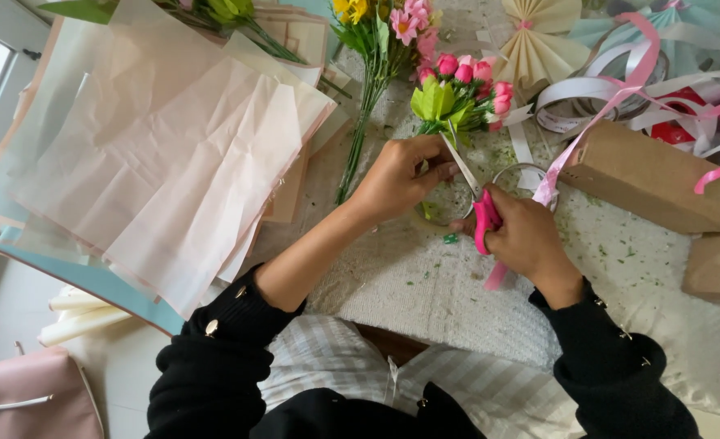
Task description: Trimming flower stems with scissors and securing them with floral tape at a design station.
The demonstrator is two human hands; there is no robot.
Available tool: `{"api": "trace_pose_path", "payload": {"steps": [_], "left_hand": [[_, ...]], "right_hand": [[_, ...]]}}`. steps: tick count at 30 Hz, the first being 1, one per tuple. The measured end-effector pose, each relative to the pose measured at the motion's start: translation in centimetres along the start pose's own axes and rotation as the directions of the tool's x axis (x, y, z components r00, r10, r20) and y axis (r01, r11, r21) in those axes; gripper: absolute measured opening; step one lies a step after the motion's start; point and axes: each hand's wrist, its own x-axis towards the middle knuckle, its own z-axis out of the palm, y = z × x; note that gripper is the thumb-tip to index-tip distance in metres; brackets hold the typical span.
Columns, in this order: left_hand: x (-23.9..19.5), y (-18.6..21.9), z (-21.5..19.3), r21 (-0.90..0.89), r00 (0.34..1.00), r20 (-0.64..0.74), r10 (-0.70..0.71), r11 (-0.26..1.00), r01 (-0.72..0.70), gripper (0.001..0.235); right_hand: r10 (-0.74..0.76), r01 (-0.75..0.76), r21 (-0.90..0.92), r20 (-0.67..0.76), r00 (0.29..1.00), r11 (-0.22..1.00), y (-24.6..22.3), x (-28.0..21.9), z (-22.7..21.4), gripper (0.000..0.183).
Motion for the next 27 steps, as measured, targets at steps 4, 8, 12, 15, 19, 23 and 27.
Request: {"api": "trace_pose_path", "payload": {"steps": [4, 8, 12, 15, 19, 23, 27], "left_hand": [[-0.1, 0.6, -0.3, -0.032, 1.000, 0.011, 0.009, 0.999, -0.009, 0.006], [0.2, 1.1, -0.4, -0.103, 1.000, 0.015, -0.011, 0.995, 0.012, 0.008], [-0.4, 1.0, -0.1, -0.153, 0.999, -0.002, -0.052, 0.987, 0.051, 0.006], [-0.4, 0.2, -0.1, -0.236, 0.997, -0.004, -0.075, 0.969, 0.072, 0.026], [-0.3, 0.1, -0.2, -0.287, 0.998, -0.006, -0.057, 0.957, 0.053, 0.031], [-0.2, 0.4, 0.1, -0.275, 0.999, -0.017, -0.040, 0.961, 0.033, 0.033], [-0.3, 0.3, 0.2, -0.280, 0.999, 0.004, -0.042, 0.959, 0.042, 0.032]], "right_hand": [[0.023, -0.023, 0.000, 0.021, 1.000, 1.000, 0.1, 0.0, 0.1, 0.057], [0.049, -0.049, 0.021, 0.028, 0.998, 0.999, -1.4, 0.2, -0.9, 0.060], [0.058, -0.059, 0.030, 0.052, 0.997, 0.998, -1.9, -0.3, -1.3, 0.063], [0.062, -0.065, 0.032, 0.071, 0.996, 0.997, -2.1, -0.2, -1.3, 0.064], [0.059, -0.063, 0.042, 0.081, 0.995, 0.997, -2.2, -0.3, -1.5, 0.062], [0.077, -0.080, 0.027, 0.100, 0.992, 0.996, -2.0, -0.2, -1.5, 0.063], [0.078, -0.082, 0.030, 0.106, 0.991, 0.996, -2.1, -0.2, -1.5, 0.062]]}}
